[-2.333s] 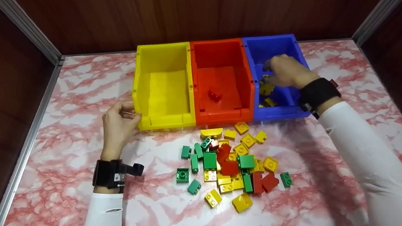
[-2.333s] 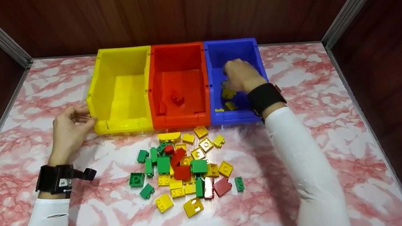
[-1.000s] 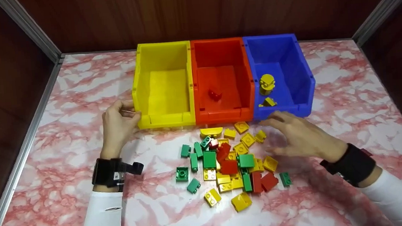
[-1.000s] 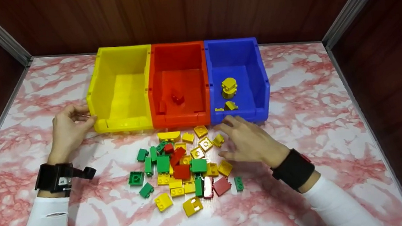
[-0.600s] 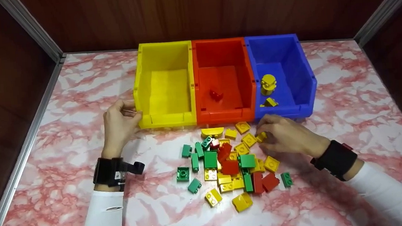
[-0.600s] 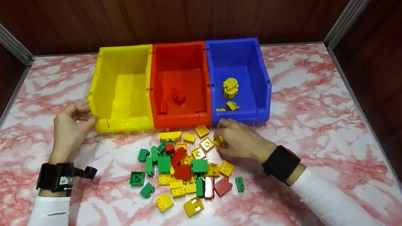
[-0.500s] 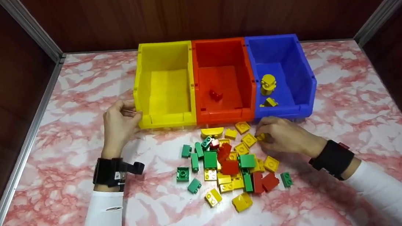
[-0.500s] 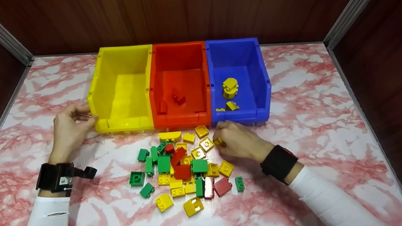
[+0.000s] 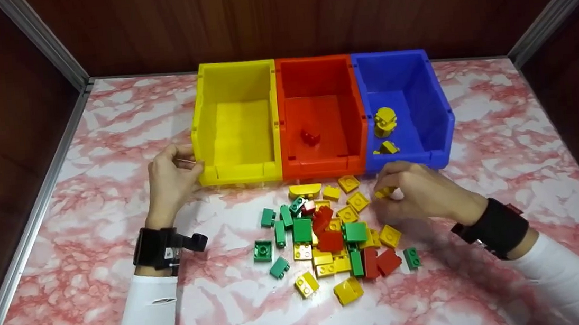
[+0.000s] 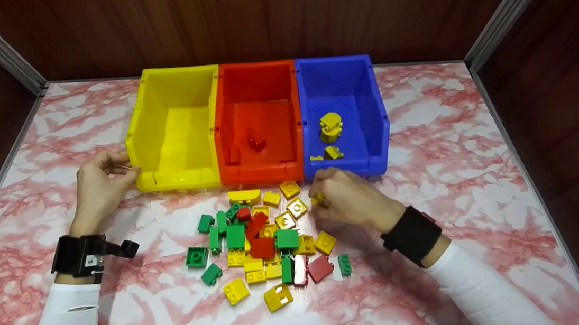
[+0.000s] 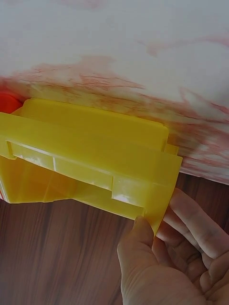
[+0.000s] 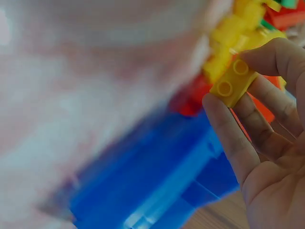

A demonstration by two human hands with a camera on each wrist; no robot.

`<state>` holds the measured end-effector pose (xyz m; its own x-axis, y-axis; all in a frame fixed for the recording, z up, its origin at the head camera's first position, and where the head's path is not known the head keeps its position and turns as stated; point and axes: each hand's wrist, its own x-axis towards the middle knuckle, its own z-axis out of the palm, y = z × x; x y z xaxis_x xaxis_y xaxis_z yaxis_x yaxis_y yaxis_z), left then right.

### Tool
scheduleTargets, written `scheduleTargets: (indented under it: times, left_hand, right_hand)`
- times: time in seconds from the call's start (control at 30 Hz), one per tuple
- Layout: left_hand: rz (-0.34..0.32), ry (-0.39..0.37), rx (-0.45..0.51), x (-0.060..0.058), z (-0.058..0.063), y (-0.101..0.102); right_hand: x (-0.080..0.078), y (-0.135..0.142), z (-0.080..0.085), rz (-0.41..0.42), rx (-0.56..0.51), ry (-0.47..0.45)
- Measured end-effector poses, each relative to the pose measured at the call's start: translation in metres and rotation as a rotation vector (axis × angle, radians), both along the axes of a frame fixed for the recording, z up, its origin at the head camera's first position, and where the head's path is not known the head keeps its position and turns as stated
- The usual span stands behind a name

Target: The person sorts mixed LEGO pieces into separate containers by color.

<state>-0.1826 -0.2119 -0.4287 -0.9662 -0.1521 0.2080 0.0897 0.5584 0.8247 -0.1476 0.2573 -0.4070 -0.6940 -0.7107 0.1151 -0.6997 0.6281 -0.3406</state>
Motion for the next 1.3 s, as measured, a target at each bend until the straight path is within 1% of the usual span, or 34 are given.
scheduleTargets:
  times: [0.13, 0.2, 0.27, 0.4, 0.53, 0.63, 0.7, 0.8, 0.87, 1.03, 1.1, 1.17, 1.3]
  left_hand:
    - [0.001, 0.002, -0.001, 0.000, -0.001, -0.001]
    - [0.003, 0.006, 0.002, 0.000, -0.001, -0.001]
    - [0.006, 0.006, 0.003, 0.000, -0.001, -0.001]
    - [0.009, 0.003, -0.001, 0.000, -0.001, 0.000]
    - [0.008, 0.001, 0.001, 0.000, -0.001, -0.001]
    - [0.006, 0.008, -0.005, 0.000, -0.002, -0.001]
    - [0.000, 0.015, -0.010, 0.000, -0.002, -0.001]
    - [-0.010, 0.024, -0.017, 0.000, -0.002, -0.002]
    - [-0.011, 0.026, -0.017, 0.000, -0.002, -0.002]
    - [-0.008, 0.020, -0.014, 0.000, -0.002, -0.001]
    - [-0.010, 0.016, -0.009, -0.001, -0.002, -0.001]
    - [-0.010, 0.014, -0.004, -0.001, -0.002, -0.001]
    - [-0.008, 0.015, 0.004, -0.001, -0.002, -0.001]
  right_hand:
    - [-0.006, 0.003, 0.018, -0.004, -0.031, 0.072]
    - [-0.011, 0.005, 0.027, -0.021, -0.031, 0.106]
    - [-0.018, 0.007, 0.036, -0.052, -0.027, 0.120]
    - [-0.035, 0.013, 0.050, -0.136, -0.006, 0.092]
    - [-0.055, 0.018, 0.055, -0.207, 0.024, 0.063]
    - [-0.068, 0.018, 0.054, -0.258, 0.056, 0.034]
    - [-0.076, 0.016, 0.050, -0.300, 0.093, 0.004]
    - [-0.087, 0.013, 0.043, -0.353, 0.164, -0.017]
    - [-0.094, 0.011, 0.038, -0.393, 0.215, -0.035]
    - [-0.106, 0.011, 0.026, -0.472, 0.293, -0.115]
    - [-0.109, 0.012, 0.022, -0.484, 0.308, -0.147]
    - [-0.110, 0.014, 0.019, -0.484, 0.309, -0.158]
    - [-0.112, 0.015, 0.016, -0.455, 0.286, -0.162]
